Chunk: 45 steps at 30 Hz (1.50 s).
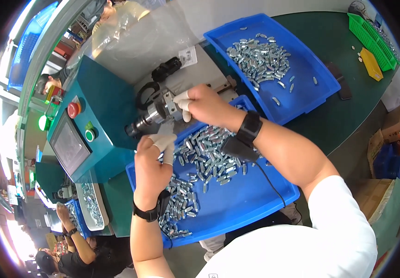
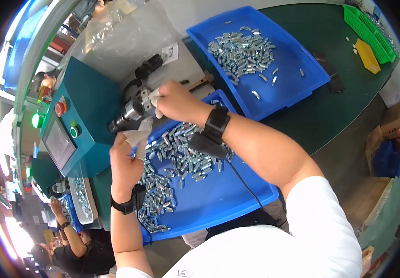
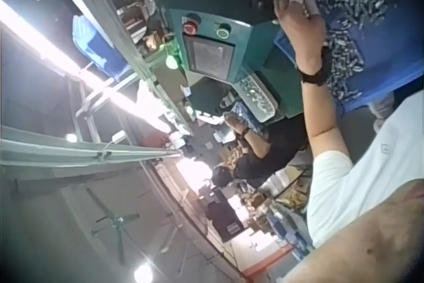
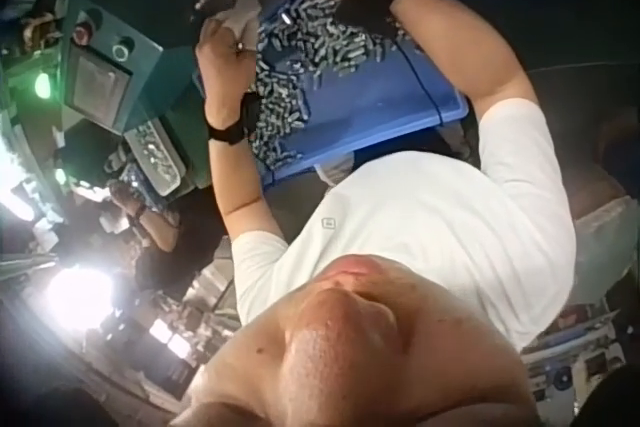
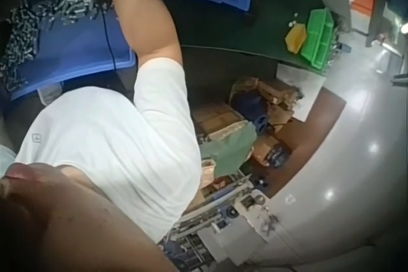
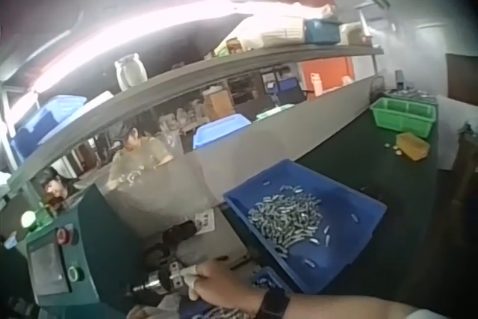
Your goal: The person picks up a metal component and a white piece from a blue tray, fits them together, and inserts the assembly into a machine. After pressing a green button, the person removes the joined part and places it into a separate blue tray.
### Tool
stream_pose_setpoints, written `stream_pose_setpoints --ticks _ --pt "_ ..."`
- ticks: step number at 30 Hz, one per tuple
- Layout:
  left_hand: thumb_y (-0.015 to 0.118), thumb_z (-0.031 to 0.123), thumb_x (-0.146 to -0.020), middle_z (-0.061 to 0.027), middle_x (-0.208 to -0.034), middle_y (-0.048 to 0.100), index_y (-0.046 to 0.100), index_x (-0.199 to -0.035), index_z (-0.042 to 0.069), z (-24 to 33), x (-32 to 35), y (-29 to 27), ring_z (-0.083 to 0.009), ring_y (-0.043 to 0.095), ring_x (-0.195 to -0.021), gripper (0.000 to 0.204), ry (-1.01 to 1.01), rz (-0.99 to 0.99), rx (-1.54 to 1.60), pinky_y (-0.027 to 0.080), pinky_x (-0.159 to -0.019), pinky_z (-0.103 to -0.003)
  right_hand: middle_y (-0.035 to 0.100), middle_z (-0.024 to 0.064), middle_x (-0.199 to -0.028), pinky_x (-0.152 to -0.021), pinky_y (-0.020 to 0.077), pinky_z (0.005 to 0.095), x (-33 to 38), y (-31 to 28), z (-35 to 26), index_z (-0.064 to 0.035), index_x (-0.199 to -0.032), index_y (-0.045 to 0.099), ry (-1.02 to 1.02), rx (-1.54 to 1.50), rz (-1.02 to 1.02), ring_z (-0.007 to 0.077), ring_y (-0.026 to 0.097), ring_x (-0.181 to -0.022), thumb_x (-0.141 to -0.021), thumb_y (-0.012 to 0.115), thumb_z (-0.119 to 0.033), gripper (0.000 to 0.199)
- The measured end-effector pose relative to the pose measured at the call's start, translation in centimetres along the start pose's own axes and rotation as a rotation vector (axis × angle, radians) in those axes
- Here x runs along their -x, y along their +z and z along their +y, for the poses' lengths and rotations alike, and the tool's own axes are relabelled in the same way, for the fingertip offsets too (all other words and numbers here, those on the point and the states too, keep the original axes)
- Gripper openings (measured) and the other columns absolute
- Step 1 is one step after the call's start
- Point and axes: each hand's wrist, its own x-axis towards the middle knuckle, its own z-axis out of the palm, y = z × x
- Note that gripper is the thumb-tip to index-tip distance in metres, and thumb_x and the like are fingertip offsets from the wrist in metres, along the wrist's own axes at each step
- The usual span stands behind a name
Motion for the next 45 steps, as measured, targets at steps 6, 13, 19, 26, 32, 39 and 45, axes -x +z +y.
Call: stream_pose_setpoints --ticks 6,13,19,26,32,39,45 --pt "0.082 0.001 -0.08 -0.0179 -0.101 0.072 0.077 -0.113 0.003 -0.2 3.1 0.7 -0.0396 0.066 -0.093 0.034 -0.199 -0.305 0.014 0.055 -0.083 -0.046 0.066 0.0037 -0.075 -0.056 0.0356 0.0248 0.7 1.0 -1.4 0.0039 -0.143 0.063 0.142 -0.261 -0.171 0.0078 0.049 -0.06 -0.106 0.057 -0.01 0.04" --pt "0.085 0.004 -0.079 -0.019 -0.098 0.071 0.076 -0.117 0.004 -0.3 3.5 0.6 -0.0401 0.068 -0.092 0.039 -0.315 -0.405 -0.05 0.055 -0.08 -0.046 0.058 0.0011 -0.074 -0.055 0.0337 0.025 1.0 0.8 -1.2 0.0037 -0.151 0.055 0.178 -0.322 -0.184 0.0074 0.048 -0.063 -0.106 0.057 -0.009 0.047" --pt "0.086 0.002 -0.078 -0.018 -0.092 0.07 0.077 -0.117 0.005 -0.9 3.9 1.3 -0.0367 0.067 -0.08 0.04 -0.329 -0.377 -0.054 0.054 -0.072 -0.043 0.058 0.0008 -0.074 -0.054 0.033 0.0255 1.0 0.7 -1.1 0.0036 -0.15 0.057 0.156 -0.301 -0.189 0.0075 0.047 -0.062 -0.106 0.056 -0.009 0.046" --pt "0.084 0.007 -0.079 -0.0204 -0.096 0.071 0.073 -0.096 -0.003 -1.0 3.7 1.3 -0.0424 0.07 -0.09 0.022 -0.36 -0.418 -0.076 0.057 -0.078 -0.049 0.057 -0.0003 -0.073 -0.053 0.0322 0.0258 1.0 0.7 -1.4 0.0012 -0.147 0.061 0.156 -0.279 -0.172 0.0071 0.046 -0.06 -0.106 0.056 -0.009 0.043" --pt "0.084 0.007 -0.079 -0.0202 -0.096 0.071 0.074 -0.1 -0.002 -0.9 3.7 1.2 -0.0424 0.07 -0.09 0.024 -0.359 -0.413 -0.057 0.058 -0.078 -0.049 0.057 -0.001 -0.073 -0.052 0.0321 0.0263 0.9 0.9 -1.6 0.0002 -0.145 0.063 0.183 -0.34 -0.165 0.0067 0.046 -0.06 -0.106 0.056 -0.009 0.041" --pt "0.085 0.0 -0.077 -0.0172 -0.09 0.071 0.076 -0.118 0.005 -1.6 4.5 1.5 -0.0343 0.068 -0.078 0.042 -0.293 -0.376 -0.086 0.055 -0.071 -0.042 0.057 0.0011 -0.073 -0.057 0.0391 0.0289 0.7 1.1 -1.4 -0.0016 -0.144 0.064 0.053 -0.088 -0.063 0.0107 0.05 -0.062 -0.104 0.059 -0.011 0.041" --pt "0.083 0.007 -0.08 -0.0201 -0.096 0.071 0.075 -0.108 -0.001 -0.5 3.7 1.3 -0.042 0.07 -0.092 0.03 -0.352 -0.402 -0.023 0.057 -0.081 -0.049 0.065 0.0141 -0.094 -0.078 0.0516 0.0386 1.3 1.7 -0.3 -0.0029 -0.137 0.068 -0.462 0.548 0.123 0.0298 0.064 -0.085 -0.099 0.067 -0.012 0.039"
